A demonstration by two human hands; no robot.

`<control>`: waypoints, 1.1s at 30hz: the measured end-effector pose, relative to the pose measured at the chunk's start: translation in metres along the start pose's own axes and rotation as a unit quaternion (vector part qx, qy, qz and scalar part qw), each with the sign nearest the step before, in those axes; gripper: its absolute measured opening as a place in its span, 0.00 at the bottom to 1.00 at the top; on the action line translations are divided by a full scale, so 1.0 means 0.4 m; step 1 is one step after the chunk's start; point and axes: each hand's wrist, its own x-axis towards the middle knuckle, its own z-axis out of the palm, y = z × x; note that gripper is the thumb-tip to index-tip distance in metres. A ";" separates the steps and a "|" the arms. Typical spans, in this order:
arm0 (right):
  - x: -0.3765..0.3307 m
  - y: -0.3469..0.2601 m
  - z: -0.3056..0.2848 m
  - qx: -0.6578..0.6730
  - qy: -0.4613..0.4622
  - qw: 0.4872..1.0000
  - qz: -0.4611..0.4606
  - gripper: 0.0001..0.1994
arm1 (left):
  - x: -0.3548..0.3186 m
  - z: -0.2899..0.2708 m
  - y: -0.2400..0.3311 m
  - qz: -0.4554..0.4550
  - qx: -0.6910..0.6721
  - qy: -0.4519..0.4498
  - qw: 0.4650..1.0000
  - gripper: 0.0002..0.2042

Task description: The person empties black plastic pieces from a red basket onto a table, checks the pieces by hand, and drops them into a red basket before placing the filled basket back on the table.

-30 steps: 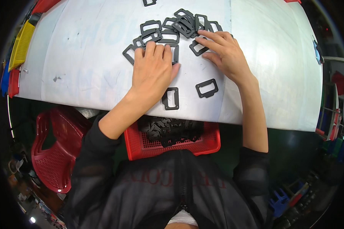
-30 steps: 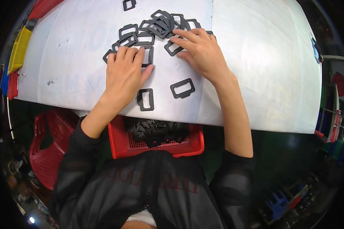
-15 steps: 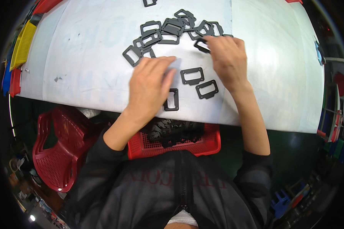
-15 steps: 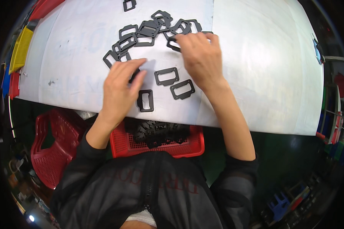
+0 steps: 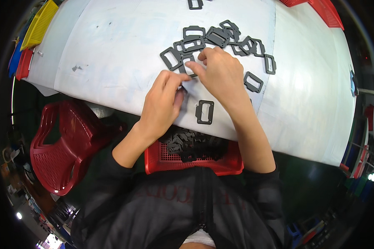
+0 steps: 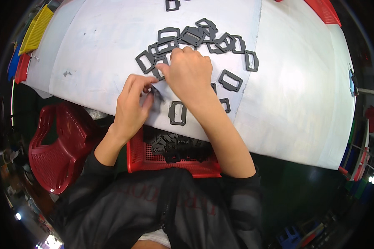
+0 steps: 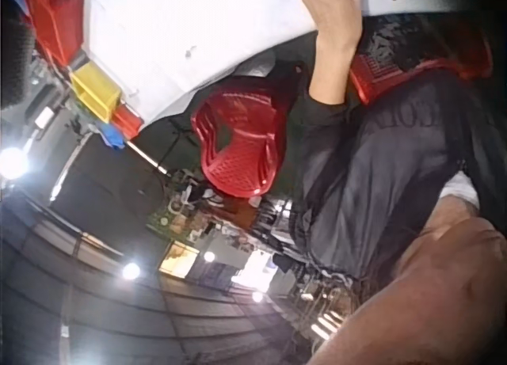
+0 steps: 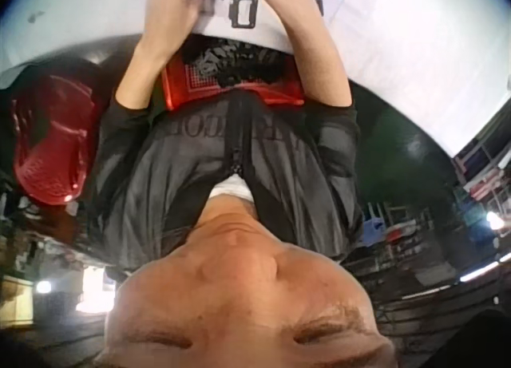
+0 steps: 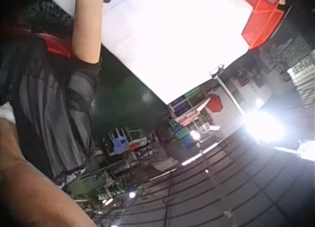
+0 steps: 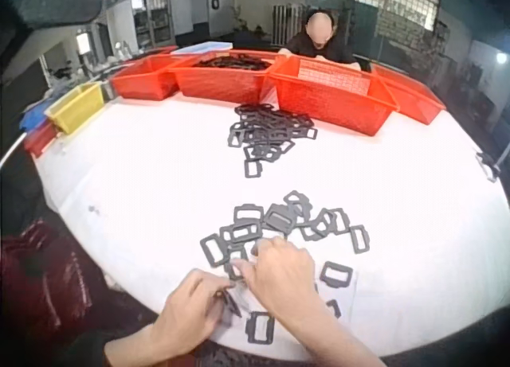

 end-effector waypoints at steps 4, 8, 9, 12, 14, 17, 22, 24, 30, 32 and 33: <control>-0.007 -0.037 0.026 -0.156 0.032 0.987 -0.026 0.20 | -0.061 -0.034 -0.028 0.124 0.139 -0.013 0.982 0.16; 0.005 -0.035 0.040 -0.081 -0.004 0.997 0.015 0.22 | -0.068 -0.034 -0.032 0.127 0.178 -0.035 0.975 0.13; 0.005 -0.034 0.043 -0.076 -0.006 0.997 0.024 0.22 | -0.063 -0.034 -0.028 0.109 0.162 -0.029 0.980 0.12; -0.009 -0.047 0.057 -0.096 0.046 0.994 0.018 0.24 | -0.045 -0.028 -0.008 0.070 0.151 0.002 0.986 0.14; -0.019 -0.060 0.062 -0.113 0.047 0.992 0.021 0.24 | -0.052 -0.031 -0.004 0.049 0.163 -0.049 0.984 0.17; -0.015 -0.060 0.051 -0.106 0.036 0.993 0.041 0.24 | -0.065 -0.020 -0.005 0.074 0.206 -0.048 0.975 0.20; -0.020 -0.035 0.010 -0.060 0.014 0.996 0.069 0.18 | -0.077 -0.031 0.001 0.139 0.248 0.004 0.959 0.18; -0.032 0.000 -0.015 0.031 0.029 0.999 0.005 0.11 | -0.071 -0.061 0.001 0.112 0.206 0.019 0.972 0.16; -0.083 0.024 -0.070 -0.124 0.046 0.989 -0.067 0.10 | -0.025 -0.025 -0.013 -0.058 -0.064 0.008 0.996 0.13; -0.096 0.044 -0.092 -0.023 0.003 1.000 0.001 0.11 | 0.011 -0.019 -0.032 0.093 0.143 0.075 0.982 0.14; -0.100 0.067 -0.108 -0.029 0.048 0.998 -0.019 0.11 | 0.027 -0.018 -0.035 0.060 0.153 0.080 0.983 0.15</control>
